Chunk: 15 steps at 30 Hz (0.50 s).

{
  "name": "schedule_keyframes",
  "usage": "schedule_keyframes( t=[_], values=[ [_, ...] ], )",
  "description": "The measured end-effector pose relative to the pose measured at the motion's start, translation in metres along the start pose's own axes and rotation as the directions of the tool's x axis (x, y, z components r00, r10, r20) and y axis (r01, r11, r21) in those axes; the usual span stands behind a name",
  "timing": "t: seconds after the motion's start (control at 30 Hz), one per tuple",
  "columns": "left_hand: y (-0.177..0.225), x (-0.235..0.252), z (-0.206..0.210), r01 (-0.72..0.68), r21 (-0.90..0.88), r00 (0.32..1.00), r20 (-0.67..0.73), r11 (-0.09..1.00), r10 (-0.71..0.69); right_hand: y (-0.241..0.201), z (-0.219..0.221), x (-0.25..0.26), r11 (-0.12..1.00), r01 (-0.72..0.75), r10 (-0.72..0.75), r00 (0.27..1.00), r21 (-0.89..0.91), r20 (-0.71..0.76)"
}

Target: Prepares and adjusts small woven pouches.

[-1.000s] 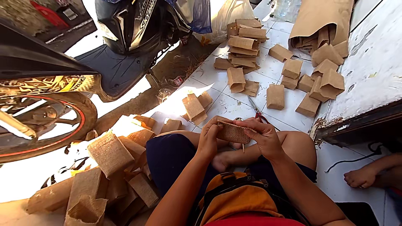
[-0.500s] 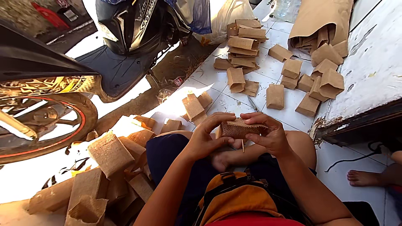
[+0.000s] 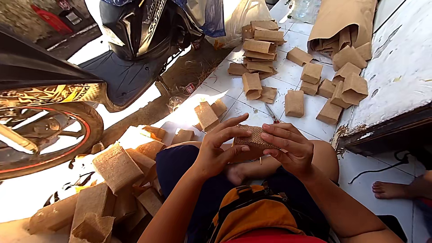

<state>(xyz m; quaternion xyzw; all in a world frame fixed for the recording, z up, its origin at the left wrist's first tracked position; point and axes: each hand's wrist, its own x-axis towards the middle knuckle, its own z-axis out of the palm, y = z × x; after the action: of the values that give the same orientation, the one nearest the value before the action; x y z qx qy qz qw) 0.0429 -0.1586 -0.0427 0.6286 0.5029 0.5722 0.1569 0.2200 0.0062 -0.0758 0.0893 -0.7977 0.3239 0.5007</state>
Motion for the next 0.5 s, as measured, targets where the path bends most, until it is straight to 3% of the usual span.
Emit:
schedule_keyframes(
  t=[0.23, 0.33, 0.43, 0.5],
  values=[
    [0.0038, -0.0030, 0.0069, -0.018, 0.057, 0.997, -0.069, 0.998, 0.022, -0.0044, 0.0019, 0.0007, 0.997, -0.070, 0.070, 0.998, 0.032, 0.001],
    [0.0045, -0.0017, 0.0029, 0.075, -0.157, 0.997, -0.016, 0.985, -0.078, -0.0060, 0.0008, -0.0005, 0.990, -0.101, 0.104, 0.994, 0.094, -0.026],
    [0.0025, 0.0001, 0.0000, 0.247, -0.424, 0.965, 0.023, 0.871, -0.263, -0.0052, -0.0006, -0.0031, 0.982, -0.118, 0.125, 0.991, 0.146, -0.038],
    [0.0047, 0.0004, 0.0021, 0.305, -0.487, 0.937, -0.001, 0.818, -0.349, -0.0069, -0.0004, -0.0046, 0.983, -0.118, 0.123, 0.992, 0.140, -0.026]
  ],
)
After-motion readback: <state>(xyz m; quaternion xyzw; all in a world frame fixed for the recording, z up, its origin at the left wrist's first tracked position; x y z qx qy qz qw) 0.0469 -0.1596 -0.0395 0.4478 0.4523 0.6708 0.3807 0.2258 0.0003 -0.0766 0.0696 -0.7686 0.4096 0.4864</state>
